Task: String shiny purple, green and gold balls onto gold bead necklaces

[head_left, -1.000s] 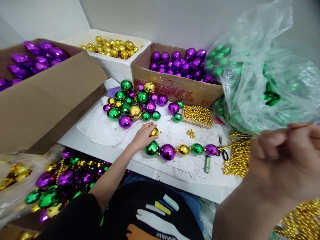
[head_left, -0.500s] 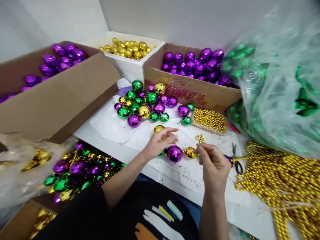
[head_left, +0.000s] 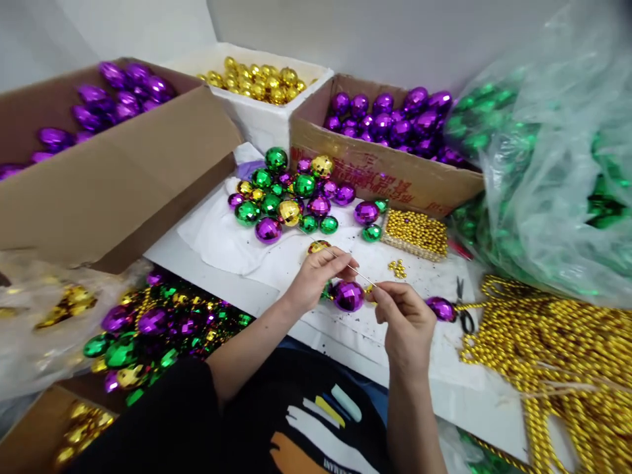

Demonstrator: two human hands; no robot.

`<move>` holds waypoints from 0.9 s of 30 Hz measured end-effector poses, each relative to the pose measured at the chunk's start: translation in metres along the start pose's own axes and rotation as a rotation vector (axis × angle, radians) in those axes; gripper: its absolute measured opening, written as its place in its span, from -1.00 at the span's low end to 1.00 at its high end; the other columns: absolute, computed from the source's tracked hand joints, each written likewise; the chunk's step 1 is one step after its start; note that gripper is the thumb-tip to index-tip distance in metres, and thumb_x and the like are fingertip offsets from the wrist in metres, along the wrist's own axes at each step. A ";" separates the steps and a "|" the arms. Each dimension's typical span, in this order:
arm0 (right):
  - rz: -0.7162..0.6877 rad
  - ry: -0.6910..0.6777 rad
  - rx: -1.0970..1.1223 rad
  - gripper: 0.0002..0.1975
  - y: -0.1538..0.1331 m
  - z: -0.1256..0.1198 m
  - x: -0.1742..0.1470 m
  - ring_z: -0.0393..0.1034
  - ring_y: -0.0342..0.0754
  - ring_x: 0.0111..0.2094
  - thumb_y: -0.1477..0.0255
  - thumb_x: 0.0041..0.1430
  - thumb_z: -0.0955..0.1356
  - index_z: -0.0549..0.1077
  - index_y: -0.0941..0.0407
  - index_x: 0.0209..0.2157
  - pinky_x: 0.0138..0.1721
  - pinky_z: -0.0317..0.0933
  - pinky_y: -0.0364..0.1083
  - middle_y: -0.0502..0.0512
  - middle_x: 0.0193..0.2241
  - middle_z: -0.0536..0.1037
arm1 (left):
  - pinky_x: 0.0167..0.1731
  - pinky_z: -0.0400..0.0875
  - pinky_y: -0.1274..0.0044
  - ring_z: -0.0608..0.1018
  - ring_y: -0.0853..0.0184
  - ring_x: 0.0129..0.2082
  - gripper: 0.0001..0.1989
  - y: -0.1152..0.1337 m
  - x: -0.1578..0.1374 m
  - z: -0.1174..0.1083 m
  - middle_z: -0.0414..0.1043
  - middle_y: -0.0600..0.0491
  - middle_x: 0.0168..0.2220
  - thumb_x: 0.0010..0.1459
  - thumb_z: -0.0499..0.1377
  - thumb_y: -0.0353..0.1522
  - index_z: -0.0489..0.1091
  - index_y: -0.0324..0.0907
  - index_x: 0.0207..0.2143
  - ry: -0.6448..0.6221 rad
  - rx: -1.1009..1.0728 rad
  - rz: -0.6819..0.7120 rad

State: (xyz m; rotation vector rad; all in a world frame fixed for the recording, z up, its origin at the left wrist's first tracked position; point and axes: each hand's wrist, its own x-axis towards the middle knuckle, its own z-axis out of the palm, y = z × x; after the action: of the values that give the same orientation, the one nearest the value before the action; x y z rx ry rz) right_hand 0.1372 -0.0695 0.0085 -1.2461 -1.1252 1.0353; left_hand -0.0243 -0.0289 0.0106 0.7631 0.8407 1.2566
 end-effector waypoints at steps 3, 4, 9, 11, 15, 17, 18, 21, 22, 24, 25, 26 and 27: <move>-0.016 0.018 0.030 -0.80 -0.006 0.004 0.002 0.18 -0.22 -0.62 0.29 0.10 0.49 0.55 0.13 -0.35 -0.61 0.06 -0.19 -0.02 -0.54 0.51 | -0.33 0.45 0.55 0.53 0.42 -0.45 -0.62 0.010 0.007 0.001 0.51 0.06 -0.45 -0.03 0.40 -0.08 0.51 -0.23 -0.43 -0.076 0.018 0.007; -0.025 0.030 0.035 -0.80 -0.008 0.004 0.002 0.19 -0.22 -0.62 0.29 0.10 0.50 0.55 0.13 -0.34 -0.61 0.06 -0.19 -0.02 -0.54 0.51 | -0.33 0.46 0.55 0.53 0.42 -0.44 -0.62 0.013 0.009 0.002 0.51 0.05 -0.45 -0.02 0.40 -0.08 0.51 -0.23 -0.43 -0.101 0.019 0.008; -0.042 0.061 0.052 -0.81 -0.011 0.003 0.002 0.24 -0.21 -0.60 0.32 0.09 0.51 0.55 0.13 -0.33 -0.60 0.10 -0.19 -0.01 -0.52 0.54 | -0.34 0.44 0.55 0.53 0.43 -0.46 -0.64 0.013 0.014 0.006 0.51 0.05 -0.47 0.03 0.38 -0.10 0.50 -0.24 -0.41 -0.136 -0.052 -0.022; -0.033 0.070 0.076 -0.82 -0.011 0.003 0.000 0.23 -0.22 -0.61 0.34 0.08 0.51 0.55 0.14 -0.33 -0.60 0.09 -0.19 0.00 -0.52 0.55 | -0.35 0.43 0.56 0.53 0.43 -0.47 -0.62 0.007 0.015 0.009 0.50 0.05 -0.48 0.01 0.39 -0.09 0.49 -0.25 -0.42 -0.131 -0.076 -0.050; -0.072 0.190 0.156 -0.84 -0.009 -0.001 -0.001 0.19 -0.23 -0.63 0.36 0.06 0.51 0.53 0.14 -0.37 -0.59 0.09 -0.19 -0.01 -0.55 0.53 | -0.32 0.43 0.54 0.55 0.41 -0.44 -0.57 -0.003 0.021 0.012 0.54 0.00 -0.43 -0.03 0.41 -0.07 0.51 -0.27 -0.36 -0.244 -0.052 -0.132; -0.103 0.287 0.194 -0.85 -0.009 -0.008 0.001 0.18 -0.24 -0.63 0.39 0.05 0.51 0.52 0.13 -0.38 -0.58 0.08 -0.19 -0.03 -0.54 0.52 | -0.30 0.45 0.51 0.57 0.39 -0.40 -0.55 -0.004 0.026 0.007 0.56 -0.04 -0.38 -0.07 0.43 -0.08 0.53 -0.28 -0.31 -0.350 0.031 -0.180; -0.111 0.328 0.215 -0.86 -0.010 -0.013 0.003 0.17 -0.25 -0.62 0.40 0.05 0.51 0.51 0.13 -0.38 -0.57 0.08 -0.19 -0.03 -0.52 0.52 | -0.31 0.45 0.51 0.57 0.39 -0.40 -0.54 -0.001 0.028 0.003 0.57 -0.04 -0.38 -0.10 0.45 -0.10 0.53 -0.28 -0.30 -0.368 0.089 -0.187; -0.118 0.398 0.297 -0.87 -0.013 -0.031 0.009 0.14 -0.29 -0.62 0.47 0.03 0.49 0.47 0.13 -0.42 -0.60 0.04 -0.21 -0.02 -0.39 0.54 | -0.35 0.44 0.57 0.53 0.46 -0.44 -0.62 0.021 0.038 -0.015 0.56 0.07 -0.43 -0.09 0.44 -0.14 0.51 -0.25 -0.36 -0.218 0.291 -0.091; -0.119 0.406 0.320 -0.86 -0.015 -0.037 0.010 0.10 -0.31 -0.63 0.48 0.02 0.48 0.44 0.13 -0.44 -0.61 0.01 -0.22 -0.02 -0.36 0.54 | -0.34 0.43 0.59 0.51 0.50 -0.45 -0.67 0.032 0.043 -0.021 0.56 0.13 -0.44 -0.04 0.41 -0.17 0.50 -0.23 -0.36 -0.131 0.367 -0.025; -0.125 0.416 0.340 -0.85 -0.016 -0.047 0.011 0.02 -0.33 -0.67 0.49 0.02 0.46 0.39 0.13 -0.48 -0.65 -0.06 -0.22 -0.01 -0.34 0.56 | -0.29 0.42 0.65 0.50 0.56 -0.43 -0.77 0.056 0.060 -0.035 0.55 0.24 -0.46 0.10 0.32 -0.24 0.48 -0.24 -0.34 0.024 0.558 0.093; -0.127 0.419 0.337 -0.84 -0.016 -0.049 0.011 -0.01 -0.33 -0.68 0.50 0.02 0.44 0.37 0.12 -0.50 -0.66 -0.09 -0.22 -0.01 -0.34 0.57 | -0.25 0.41 0.65 0.51 0.57 -0.41 -0.78 0.066 0.071 -0.042 0.55 0.27 -0.45 0.15 0.27 -0.26 0.48 -0.28 -0.29 0.112 0.658 0.126; -0.128 0.423 0.332 -0.84 -0.016 -0.050 0.011 -0.03 -0.33 -0.69 0.50 0.03 0.43 0.35 0.12 -0.51 -0.67 -0.11 -0.22 -0.01 -0.35 0.58 | -0.19 0.41 0.63 0.54 0.57 -0.35 -0.76 0.074 0.083 -0.049 0.56 0.27 -0.40 0.19 0.22 -0.30 0.48 -0.33 -0.21 0.180 0.750 0.150; -0.126 0.425 0.325 -0.84 -0.015 -0.051 0.010 -0.04 -0.33 -0.70 0.51 0.02 0.42 0.34 0.11 -0.51 -0.68 -0.12 -0.22 -0.01 -0.36 0.58 | -0.16 0.41 0.62 0.55 0.57 -0.33 -0.74 0.081 0.095 -0.055 0.57 0.26 -0.39 0.22 0.19 -0.34 0.47 -0.38 -0.15 0.257 0.823 0.170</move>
State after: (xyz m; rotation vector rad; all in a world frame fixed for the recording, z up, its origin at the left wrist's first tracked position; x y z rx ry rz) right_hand 0.1884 -0.0686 0.0248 -1.0536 -0.6675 0.7733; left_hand -0.1011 0.0796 0.0423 1.3598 1.5694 1.1561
